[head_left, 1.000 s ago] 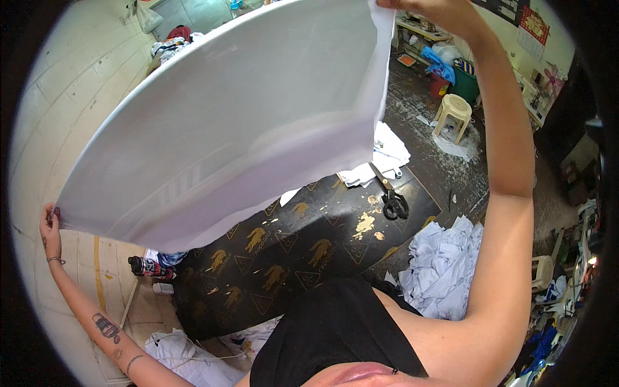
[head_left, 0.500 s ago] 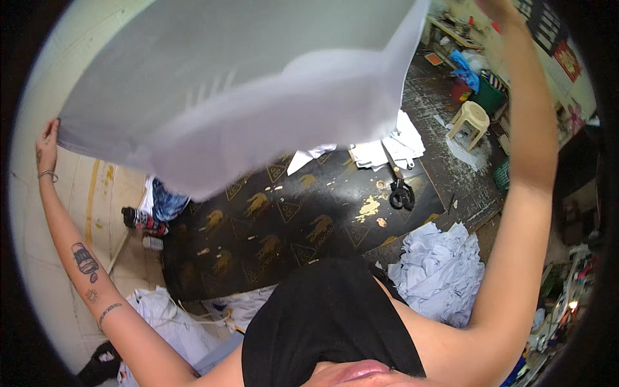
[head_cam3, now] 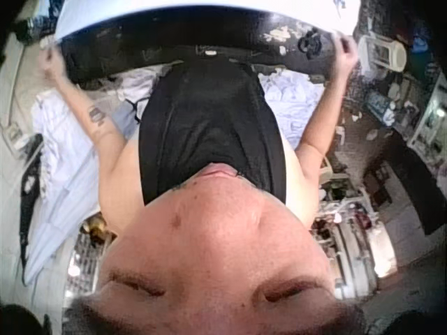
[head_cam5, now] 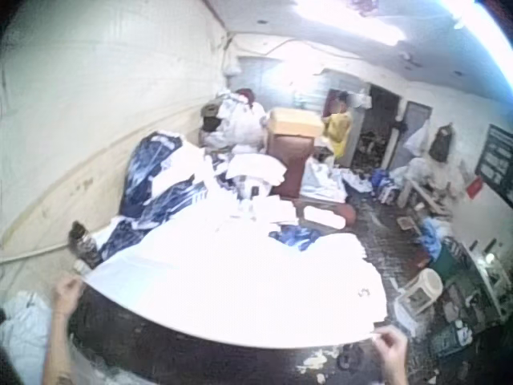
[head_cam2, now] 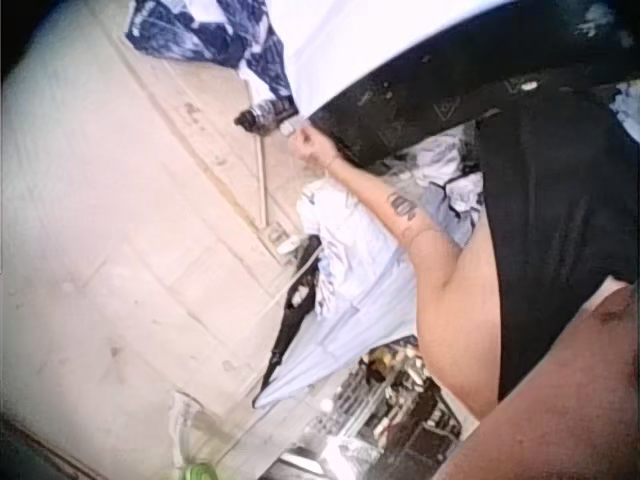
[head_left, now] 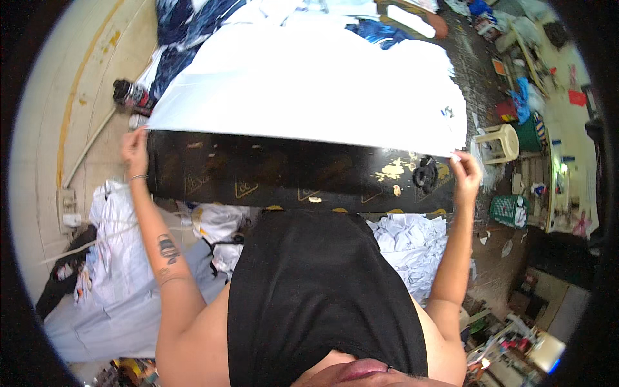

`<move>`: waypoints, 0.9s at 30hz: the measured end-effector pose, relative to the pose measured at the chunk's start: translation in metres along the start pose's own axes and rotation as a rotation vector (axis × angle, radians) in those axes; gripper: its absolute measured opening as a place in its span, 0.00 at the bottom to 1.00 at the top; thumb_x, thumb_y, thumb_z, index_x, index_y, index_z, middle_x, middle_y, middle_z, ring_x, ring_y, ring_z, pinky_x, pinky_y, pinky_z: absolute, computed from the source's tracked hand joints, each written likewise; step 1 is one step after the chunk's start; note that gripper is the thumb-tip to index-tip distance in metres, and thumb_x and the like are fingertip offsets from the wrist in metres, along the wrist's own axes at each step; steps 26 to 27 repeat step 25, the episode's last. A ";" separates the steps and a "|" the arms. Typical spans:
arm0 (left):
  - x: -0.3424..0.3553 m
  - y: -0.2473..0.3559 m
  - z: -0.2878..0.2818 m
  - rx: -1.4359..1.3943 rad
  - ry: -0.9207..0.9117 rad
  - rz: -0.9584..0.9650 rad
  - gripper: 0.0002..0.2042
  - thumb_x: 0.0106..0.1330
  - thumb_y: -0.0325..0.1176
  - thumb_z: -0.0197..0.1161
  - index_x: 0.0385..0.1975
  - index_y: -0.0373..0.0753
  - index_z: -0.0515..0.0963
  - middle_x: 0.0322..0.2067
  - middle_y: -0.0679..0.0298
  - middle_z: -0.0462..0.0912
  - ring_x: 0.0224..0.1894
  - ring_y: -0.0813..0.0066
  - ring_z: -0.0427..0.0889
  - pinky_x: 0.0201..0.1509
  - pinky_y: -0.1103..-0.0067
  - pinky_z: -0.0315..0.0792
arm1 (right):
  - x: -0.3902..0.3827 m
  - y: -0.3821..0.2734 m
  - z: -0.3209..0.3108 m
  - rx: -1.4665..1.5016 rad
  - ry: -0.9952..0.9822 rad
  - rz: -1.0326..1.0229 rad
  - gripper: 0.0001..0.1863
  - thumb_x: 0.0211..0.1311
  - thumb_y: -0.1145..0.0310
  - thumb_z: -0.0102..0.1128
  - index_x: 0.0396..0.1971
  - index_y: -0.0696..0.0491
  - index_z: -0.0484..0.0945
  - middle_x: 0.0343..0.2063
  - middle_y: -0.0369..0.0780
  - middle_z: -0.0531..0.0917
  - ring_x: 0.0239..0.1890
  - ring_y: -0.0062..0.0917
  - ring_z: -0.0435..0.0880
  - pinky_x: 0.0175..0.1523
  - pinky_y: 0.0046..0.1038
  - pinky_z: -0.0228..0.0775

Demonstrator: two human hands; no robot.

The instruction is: The person uses shears to cut a large white sheet of fabric on a worktable, then places a blue and white patterned jersey on top and cuts along its edges. The person repeatedly folds and cuts the white fabric, stacking the cut pieces on the table.

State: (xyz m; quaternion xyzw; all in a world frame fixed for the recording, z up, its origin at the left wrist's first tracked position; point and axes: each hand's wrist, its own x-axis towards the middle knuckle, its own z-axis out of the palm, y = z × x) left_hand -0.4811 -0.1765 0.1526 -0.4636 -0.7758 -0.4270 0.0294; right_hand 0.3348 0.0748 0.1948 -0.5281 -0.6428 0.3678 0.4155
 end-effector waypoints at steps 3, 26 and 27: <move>-0.081 -0.021 0.046 -0.087 -0.123 -0.407 0.12 0.80 0.38 0.61 0.46 0.36 0.85 0.36 0.63 0.87 0.31 0.78 0.84 0.40 0.78 0.78 | -0.038 0.072 0.039 0.106 0.043 0.245 0.10 0.73 0.66 0.66 0.41 0.58 0.86 0.37 0.33 0.87 0.41 0.15 0.78 0.49 0.20 0.68; -0.185 -0.018 0.112 0.457 -0.022 -0.717 0.15 0.66 0.35 0.69 0.52 0.45 0.89 0.45 0.54 0.90 0.48 0.56 0.88 0.59 0.65 0.80 | -0.147 0.124 0.091 -0.971 -0.534 -0.135 0.40 0.69 0.57 0.66 0.78 0.47 0.61 0.79 0.48 0.57 0.77 0.53 0.59 0.77 0.55 0.53; -0.185 -0.018 0.112 0.457 -0.022 -0.717 0.15 0.66 0.35 0.69 0.52 0.45 0.89 0.45 0.54 0.90 0.48 0.56 0.88 0.59 0.65 0.80 | -0.147 0.124 0.091 -0.971 -0.534 -0.135 0.40 0.69 0.57 0.66 0.78 0.47 0.61 0.79 0.48 0.57 0.77 0.53 0.59 0.77 0.55 0.53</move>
